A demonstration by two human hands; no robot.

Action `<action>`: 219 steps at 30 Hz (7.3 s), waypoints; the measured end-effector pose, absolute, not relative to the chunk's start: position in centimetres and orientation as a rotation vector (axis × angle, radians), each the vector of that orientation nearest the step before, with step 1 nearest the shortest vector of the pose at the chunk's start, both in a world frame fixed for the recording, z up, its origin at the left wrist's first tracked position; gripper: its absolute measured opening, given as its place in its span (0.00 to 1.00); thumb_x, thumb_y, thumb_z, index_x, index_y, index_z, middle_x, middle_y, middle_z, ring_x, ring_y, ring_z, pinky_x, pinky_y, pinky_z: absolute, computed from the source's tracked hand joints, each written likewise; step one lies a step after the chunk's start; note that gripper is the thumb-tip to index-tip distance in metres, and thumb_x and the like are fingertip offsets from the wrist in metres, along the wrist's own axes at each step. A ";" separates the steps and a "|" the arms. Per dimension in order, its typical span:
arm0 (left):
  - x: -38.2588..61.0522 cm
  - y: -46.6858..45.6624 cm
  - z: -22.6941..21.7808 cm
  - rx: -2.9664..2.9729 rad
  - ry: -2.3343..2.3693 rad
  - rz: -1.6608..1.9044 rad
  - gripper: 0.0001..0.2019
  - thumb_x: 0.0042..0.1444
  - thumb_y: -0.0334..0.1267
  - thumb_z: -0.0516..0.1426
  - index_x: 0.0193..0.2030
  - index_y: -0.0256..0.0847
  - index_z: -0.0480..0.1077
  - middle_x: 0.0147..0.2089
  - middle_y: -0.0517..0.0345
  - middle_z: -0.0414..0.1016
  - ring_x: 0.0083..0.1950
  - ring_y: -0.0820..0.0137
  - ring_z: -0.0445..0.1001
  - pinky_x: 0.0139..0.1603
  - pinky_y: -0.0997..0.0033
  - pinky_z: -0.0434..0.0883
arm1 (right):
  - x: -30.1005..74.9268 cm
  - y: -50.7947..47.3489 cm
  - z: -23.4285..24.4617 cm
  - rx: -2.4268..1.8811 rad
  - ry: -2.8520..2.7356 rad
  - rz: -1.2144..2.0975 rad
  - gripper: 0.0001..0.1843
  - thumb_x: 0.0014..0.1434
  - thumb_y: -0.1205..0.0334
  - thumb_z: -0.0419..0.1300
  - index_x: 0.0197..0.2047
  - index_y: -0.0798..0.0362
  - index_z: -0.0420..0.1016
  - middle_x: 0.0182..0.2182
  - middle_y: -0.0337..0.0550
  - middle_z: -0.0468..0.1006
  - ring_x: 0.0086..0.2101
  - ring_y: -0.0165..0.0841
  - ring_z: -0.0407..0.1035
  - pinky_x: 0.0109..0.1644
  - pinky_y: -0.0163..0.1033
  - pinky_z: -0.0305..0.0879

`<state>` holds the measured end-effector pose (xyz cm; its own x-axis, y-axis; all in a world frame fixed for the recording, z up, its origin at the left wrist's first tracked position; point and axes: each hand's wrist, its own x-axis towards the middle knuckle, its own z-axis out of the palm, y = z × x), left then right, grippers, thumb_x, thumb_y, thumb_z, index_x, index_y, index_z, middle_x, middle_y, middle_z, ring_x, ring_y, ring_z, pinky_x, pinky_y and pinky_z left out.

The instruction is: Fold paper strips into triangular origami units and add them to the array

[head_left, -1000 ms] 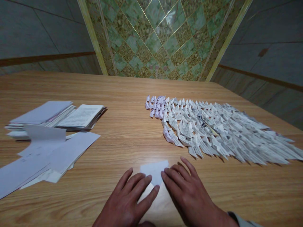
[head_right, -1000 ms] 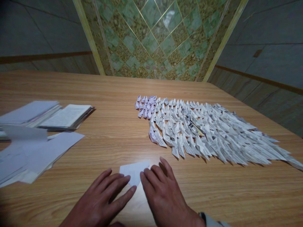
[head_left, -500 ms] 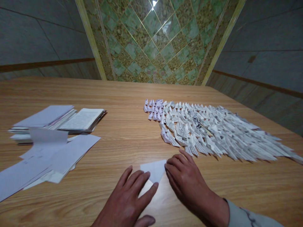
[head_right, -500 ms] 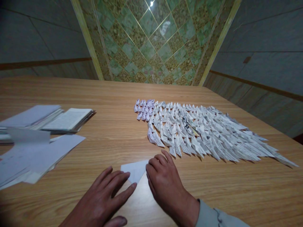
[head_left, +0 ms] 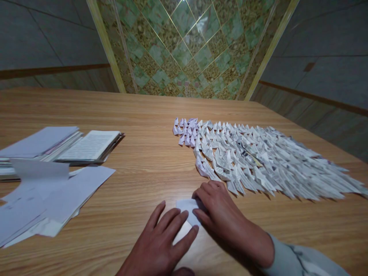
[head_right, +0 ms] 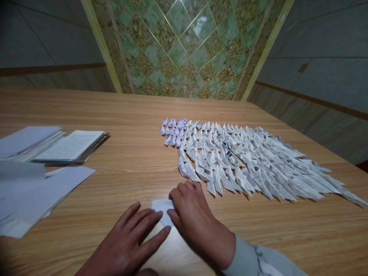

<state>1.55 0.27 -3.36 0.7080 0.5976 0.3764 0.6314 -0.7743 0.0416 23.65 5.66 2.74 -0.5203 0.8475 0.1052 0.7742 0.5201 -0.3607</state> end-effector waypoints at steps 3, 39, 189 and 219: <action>1.6 0.5 -4.1 -2.780 -1.000 -0.610 0.32 0.58 0.63 0.59 0.65 0.53 0.66 0.57 0.47 0.77 0.55 0.51 0.72 0.67 0.36 0.52 | 23.7 5.6 2.7 -1.344 -2.468 0.437 0.10 0.56 0.68 0.71 0.38 0.54 0.73 0.38 0.42 0.75 0.41 0.39 0.66 0.49 0.45 0.58; 2.1 -0.2 -2.3 -2.951 -1.083 -0.327 0.37 0.50 0.47 0.69 0.65 0.43 0.63 0.70 0.29 0.64 0.71 0.41 0.63 0.69 0.33 0.56 | 24.1 2.6 0.9 -1.099 -2.489 -0.036 0.03 0.64 0.68 0.65 0.40 0.51 0.76 0.34 0.39 0.79 0.38 0.38 0.67 0.64 0.50 0.46; 4.1 4.3 1.4 -2.667 -1.042 -0.934 0.11 0.66 0.29 0.53 0.34 0.38 0.73 0.32 0.53 0.75 0.35 0.62 0.68 0.44 0.57 0.67 | 23.5 4.8 2.1 -0.993 -2.366 0.004 0.09 0.66 0.65 0.64 0.32 0.53 0.75 0.30 0.40 0.76 0.37 0.36 0.66 0.57 0.49 0.55; 3.0 4.0 2.2 -3.038 -1.694 -1.558 0.10 0.62 0.36 0.62 0.30 0.41 0.80 0.26 0.59 0.78 0.28 0.70 0.75 0.30 0.74 0.68 | 24.8 4.9 4.2 -1.064 -2.030 0.924 0.08 0.59 0.71 0.68 0.28 0.51 0.84 0.23 0.34 0.79 0.29 0.30 0.69 0.38 0.36 0.59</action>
